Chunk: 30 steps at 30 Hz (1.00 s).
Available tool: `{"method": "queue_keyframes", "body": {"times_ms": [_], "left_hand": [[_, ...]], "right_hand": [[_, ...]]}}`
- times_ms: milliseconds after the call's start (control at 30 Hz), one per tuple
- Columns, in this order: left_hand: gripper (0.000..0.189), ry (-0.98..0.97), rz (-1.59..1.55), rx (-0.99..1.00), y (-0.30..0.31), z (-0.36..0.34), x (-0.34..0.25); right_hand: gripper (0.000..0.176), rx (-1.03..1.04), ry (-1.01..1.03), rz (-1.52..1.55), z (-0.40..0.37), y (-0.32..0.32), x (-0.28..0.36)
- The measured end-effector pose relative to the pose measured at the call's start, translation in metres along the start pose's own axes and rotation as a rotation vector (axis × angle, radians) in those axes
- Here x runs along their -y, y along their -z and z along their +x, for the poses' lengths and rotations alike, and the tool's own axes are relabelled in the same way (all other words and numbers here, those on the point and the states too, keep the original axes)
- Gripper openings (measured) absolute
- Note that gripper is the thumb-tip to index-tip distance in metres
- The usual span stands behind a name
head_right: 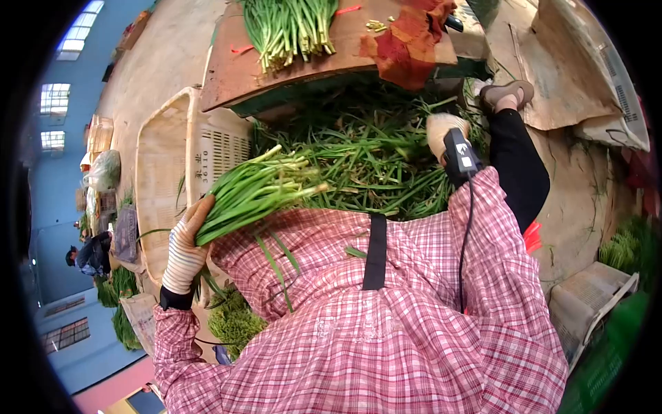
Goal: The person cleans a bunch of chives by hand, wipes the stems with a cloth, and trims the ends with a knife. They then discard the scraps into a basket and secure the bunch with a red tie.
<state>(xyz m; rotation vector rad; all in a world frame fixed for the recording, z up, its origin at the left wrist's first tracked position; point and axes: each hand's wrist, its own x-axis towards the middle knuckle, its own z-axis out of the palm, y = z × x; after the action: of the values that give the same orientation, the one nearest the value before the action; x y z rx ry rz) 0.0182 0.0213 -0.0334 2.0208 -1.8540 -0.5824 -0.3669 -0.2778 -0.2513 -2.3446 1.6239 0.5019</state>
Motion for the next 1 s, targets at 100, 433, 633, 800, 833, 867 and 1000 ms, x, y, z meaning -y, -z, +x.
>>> {"method": "queue_keyframes", "body": {"times_ms": [100,433,633,800,833,867,1000], "left_hand": [[0.069,0.064,-0.113,0.02,0.002,0.006,0.002],[0.074,0.225,-0.337,0.145,0.002,0.024,-0.016],[0.075,0.114,-0.268,0.184,-0.014,0.041,-0.017],[0.082,0.237,-0.456,0.239,-0.019,0.043,-0.027],[0.086,0.311,-0.554,0.247,-0.018,0.042,-0.03],[0.087,0.356,-0.627,0.24,-0.019,0.04,-0.031],[0.087,0.509,-0.812,0.18,-0.021,0.032,-0.034]], "right_hand": [[0.048,-0.205,0.232,0.126,-0.045,0.041,0.045],[0.019,-0.23,0.395,-0.015,-0.013,0.024,0.037],[0.052,-0.222,0.77,1.162,-0.078,0.085,0.086],[0.028,0.04,0.737,1.662,-0.077,0.081,0.114],[0.029,0.011,0.658,1.73,-0.079,0.08,0.114],[0.029,-0.019,0.578,1.795,-0.08,0.08,0.114],[0.031,-0.441,0.114,1.85,-0.056,0.057,0.094]]}}
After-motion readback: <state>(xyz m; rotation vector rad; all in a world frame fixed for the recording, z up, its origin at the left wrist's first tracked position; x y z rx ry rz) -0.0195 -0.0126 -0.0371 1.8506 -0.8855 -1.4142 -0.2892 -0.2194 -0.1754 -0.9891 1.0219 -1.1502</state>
